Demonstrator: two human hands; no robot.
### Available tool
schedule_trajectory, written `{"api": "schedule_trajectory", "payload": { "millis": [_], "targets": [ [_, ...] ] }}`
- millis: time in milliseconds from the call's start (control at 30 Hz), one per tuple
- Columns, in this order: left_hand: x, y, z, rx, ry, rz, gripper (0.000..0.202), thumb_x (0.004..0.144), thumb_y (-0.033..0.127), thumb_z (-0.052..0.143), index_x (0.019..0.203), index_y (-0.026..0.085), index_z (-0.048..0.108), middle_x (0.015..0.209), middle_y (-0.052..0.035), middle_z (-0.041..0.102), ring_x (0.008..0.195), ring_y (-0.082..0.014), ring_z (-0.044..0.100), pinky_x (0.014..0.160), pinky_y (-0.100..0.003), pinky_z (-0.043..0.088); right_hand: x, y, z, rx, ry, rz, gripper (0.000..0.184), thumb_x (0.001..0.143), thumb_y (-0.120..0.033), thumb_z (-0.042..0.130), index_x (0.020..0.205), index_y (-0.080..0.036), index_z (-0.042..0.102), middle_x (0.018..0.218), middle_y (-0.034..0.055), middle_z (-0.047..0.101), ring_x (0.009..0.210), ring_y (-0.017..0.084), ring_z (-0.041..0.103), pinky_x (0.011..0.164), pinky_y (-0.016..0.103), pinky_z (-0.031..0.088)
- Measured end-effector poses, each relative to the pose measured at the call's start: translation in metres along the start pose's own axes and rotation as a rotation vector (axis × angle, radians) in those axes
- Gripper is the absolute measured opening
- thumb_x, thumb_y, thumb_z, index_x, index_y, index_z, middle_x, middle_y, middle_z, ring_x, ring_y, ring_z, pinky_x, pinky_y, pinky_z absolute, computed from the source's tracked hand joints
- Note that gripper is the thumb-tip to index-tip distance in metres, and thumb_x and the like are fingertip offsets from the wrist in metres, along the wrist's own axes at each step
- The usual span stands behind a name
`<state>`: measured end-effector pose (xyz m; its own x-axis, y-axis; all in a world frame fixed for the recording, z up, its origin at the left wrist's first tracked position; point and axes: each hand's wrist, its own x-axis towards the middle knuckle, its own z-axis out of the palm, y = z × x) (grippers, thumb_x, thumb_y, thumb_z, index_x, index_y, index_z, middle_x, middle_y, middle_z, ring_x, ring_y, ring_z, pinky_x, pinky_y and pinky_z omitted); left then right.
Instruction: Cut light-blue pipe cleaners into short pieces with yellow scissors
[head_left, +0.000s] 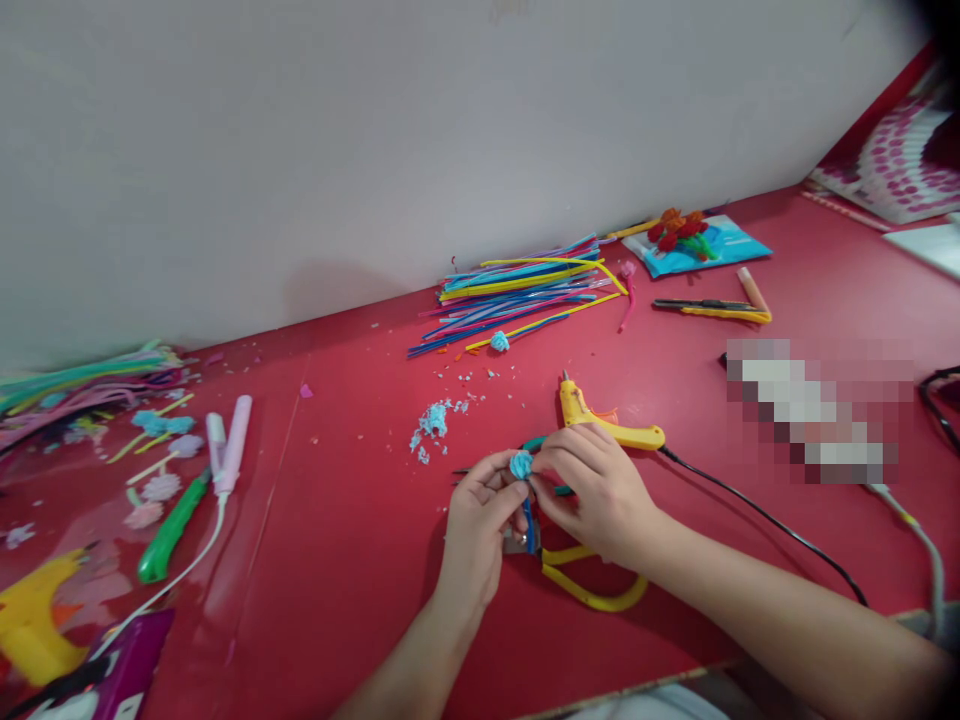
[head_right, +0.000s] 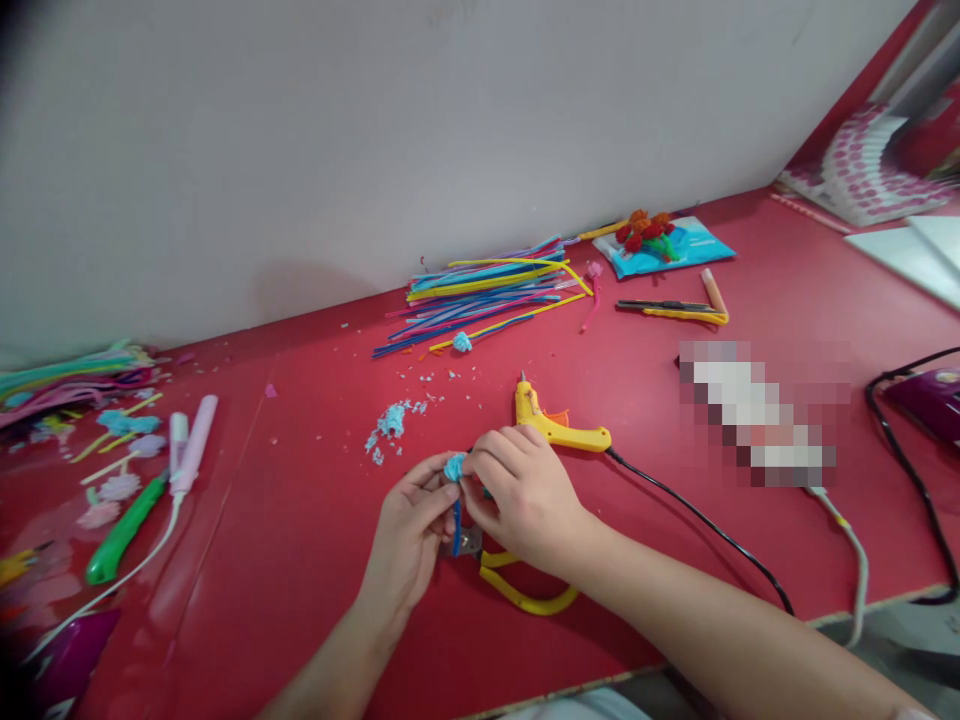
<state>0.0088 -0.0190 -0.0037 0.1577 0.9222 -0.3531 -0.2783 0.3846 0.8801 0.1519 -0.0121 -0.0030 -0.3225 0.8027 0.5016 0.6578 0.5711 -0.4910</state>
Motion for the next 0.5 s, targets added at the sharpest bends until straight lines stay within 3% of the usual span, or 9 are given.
{"api": "schedule_trajectory", "payload": {
  "millis": [133,300,400,500],
  "targets": [
    [0.001,-0.001,-0.002,0.006,0.004,-0.004,0.021,0.069,0.016,0.058,0.09,0.017,0.058,0.06,0.0051,0.051,0.04,-0.0021,0.04,0.037,-0.013,0.032,0.0,0.0,-0.002,0.014,-0.014,0.012,0.007,0.077,-0.017,0.048,0.081,-0.018,0.053,0.08,0.0033,0.056,0.075,0.015,0.048,0.069,0.032,0.037],
    [0.0,0.0,-0.003,0.051,0.008,0.052,0.029,0.071,0.017,0.059,0.099,0.019,0.054,0.078,0.0011,0.057,0.043,-0.0019,0.043,0.041,-0.015,0.037,0.0,-0.001,-0.01,0.23,0.071,0.065,0.014,0.073,-0.018,0.053,0.088,-0.018,0.053,0.086,0.0045,0.055,0.08,0.015,0.05,0.072,0.032,0.04],
    [-0.003,0.001,-0.003,0.147,0.049,0.156,0.036,0.072,0.018,0.059,0.106,0.022,0.049,0.078,0.0011,0.056,0.047,-0.0043,0.047,0.044,-0.016,0.04,0.002,-0.001,-0.011,0.361,0.072,0.168,0.009,0.074,-0.014,0.051,0.081,-0.019,0.053,0.078,0.0025,0.055,0.074,0.013,0.051,0.068,0.029,0.041],
    [-0.007,-0.002,-0.004,0.297,0.155,0.318,0.04,0.072,0.018,0.059,0.11,0.023,0.046,0.081,-0.0005,0.057,0.059,-0.009,0.054,0.053,-0.02,0.046,0.005,-0.004,-0.009,0.529,-0.06,0.319,0.008,0.073,-0.012,0.05,0.074,-0.018,0.054,0.073,0.0007,0.055,0.068,0.012,0.052,0.064,0.026,0.042]
  ]
}}
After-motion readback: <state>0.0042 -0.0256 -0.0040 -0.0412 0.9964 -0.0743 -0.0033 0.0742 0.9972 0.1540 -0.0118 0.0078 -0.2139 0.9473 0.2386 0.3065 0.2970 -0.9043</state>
